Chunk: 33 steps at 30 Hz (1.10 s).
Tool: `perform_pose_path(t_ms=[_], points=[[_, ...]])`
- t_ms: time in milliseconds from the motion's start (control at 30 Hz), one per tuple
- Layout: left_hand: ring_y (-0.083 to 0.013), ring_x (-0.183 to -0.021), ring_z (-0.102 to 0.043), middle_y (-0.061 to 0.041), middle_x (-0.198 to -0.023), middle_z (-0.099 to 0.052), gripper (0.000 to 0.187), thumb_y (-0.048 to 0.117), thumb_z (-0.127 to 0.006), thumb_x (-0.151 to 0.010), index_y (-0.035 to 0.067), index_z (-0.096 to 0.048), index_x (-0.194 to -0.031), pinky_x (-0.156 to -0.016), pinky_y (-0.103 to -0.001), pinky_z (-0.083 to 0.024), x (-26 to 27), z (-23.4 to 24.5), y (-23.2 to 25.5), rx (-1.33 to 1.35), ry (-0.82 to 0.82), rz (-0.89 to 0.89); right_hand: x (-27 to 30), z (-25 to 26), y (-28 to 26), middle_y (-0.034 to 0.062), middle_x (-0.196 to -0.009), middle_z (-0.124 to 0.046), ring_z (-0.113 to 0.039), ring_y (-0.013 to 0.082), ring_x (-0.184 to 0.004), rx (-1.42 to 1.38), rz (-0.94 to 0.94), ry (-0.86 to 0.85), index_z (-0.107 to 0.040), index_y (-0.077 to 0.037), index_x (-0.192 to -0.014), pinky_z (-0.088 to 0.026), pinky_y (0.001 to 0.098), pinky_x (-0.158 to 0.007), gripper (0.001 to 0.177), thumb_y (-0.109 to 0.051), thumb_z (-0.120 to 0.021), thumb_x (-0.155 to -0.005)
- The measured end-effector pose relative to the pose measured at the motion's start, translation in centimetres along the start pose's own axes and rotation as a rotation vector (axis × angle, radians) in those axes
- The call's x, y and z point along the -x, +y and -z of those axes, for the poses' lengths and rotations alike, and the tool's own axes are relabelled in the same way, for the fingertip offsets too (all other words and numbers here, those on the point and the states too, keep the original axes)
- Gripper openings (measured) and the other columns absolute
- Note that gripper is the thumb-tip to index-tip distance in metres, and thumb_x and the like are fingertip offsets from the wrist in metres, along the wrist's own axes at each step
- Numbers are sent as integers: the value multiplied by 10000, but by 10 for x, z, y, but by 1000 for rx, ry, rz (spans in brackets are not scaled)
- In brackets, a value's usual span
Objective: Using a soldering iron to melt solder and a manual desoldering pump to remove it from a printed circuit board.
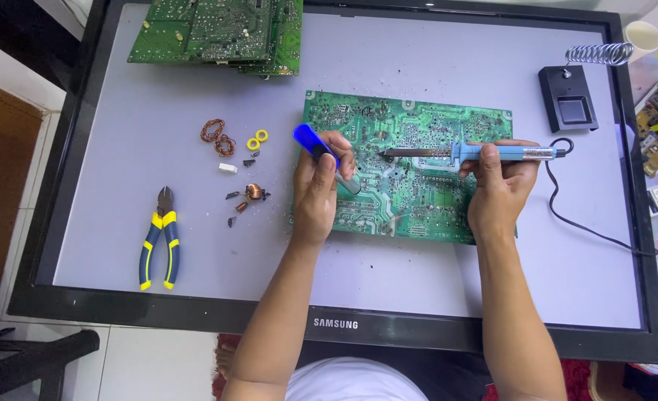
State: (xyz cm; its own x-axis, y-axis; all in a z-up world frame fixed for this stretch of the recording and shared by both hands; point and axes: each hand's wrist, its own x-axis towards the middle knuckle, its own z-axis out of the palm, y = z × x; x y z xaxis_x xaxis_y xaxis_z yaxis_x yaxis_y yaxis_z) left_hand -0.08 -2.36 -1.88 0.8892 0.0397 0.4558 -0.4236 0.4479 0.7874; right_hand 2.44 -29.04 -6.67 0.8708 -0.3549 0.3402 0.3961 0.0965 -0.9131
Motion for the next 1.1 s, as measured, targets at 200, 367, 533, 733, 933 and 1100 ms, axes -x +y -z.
perform_pose_path(t_ms=[200,367,533,733,933,1100], points=[[-129,-825,-500,-34,-859,-497,313,361,-460,-1147,71,-527,-1242,-878,-316,-488,-1,2,0,11,11,-3,-2,1,-5,206,-1029,-719,-702,204,-709,25,12,-12,-455,-58,-1228,-641,290,-649,225,-137,-649,-1147],[-129,-830,-493,-35,-865,-493,303,350,-467,-1144,69,-521,-1245,-881,-317,-482,0,1,3,21,9,0,1,-3,-3,205,-1044,-728,-709,189,-727,11,-2,-5,-454,-60,-1224,-638,280,-658,249,-174,-658,-1138],[-125,-836,-500,-35,-870,-497,292,344,-478,-1143,77,-520,-1252,-890,-316,-484,-1,1,6,16,21,-2,-4,5,3,207,-1038,-728,-711,194,-723,22,1,-13,-453,-54,-1228,-642,281,-657,246,-168,-654,-1144],[-127,-850,-497,-32,-885,-490,287,328,-519,-1124,72,-510,-1252,-893,-319,-477,-1,1,6,-6,31,6,-2,3,2,209,-1039,-726,-709,191,-729,26,-6,-16,-457,-56,-1222,-645,286,-664,238,-169,-651,-1143],[-126,-858,-495,-33,-890,-487,293,326,-537,-1125,67,-507,-1258,-892,-320,-471,-1,3,4,7,36,4,-2,5,0,215,-1049,-718,-704,197,-730,14,15,-7,-450,-52,-1242,-641,287,-658,260,-179,-655,-1145],[-123,-860,-486,-29,-896,-479,289,321,-534,-1127,71,-506,-1267,-895,-317,-472,-2,2,5,7,29,7,-2,0,-7,230,-1033,-715,-682,211,-699,44,71,-28,-433,-59,-1245,-616,307,-642,269,-150,-666,-1146]])
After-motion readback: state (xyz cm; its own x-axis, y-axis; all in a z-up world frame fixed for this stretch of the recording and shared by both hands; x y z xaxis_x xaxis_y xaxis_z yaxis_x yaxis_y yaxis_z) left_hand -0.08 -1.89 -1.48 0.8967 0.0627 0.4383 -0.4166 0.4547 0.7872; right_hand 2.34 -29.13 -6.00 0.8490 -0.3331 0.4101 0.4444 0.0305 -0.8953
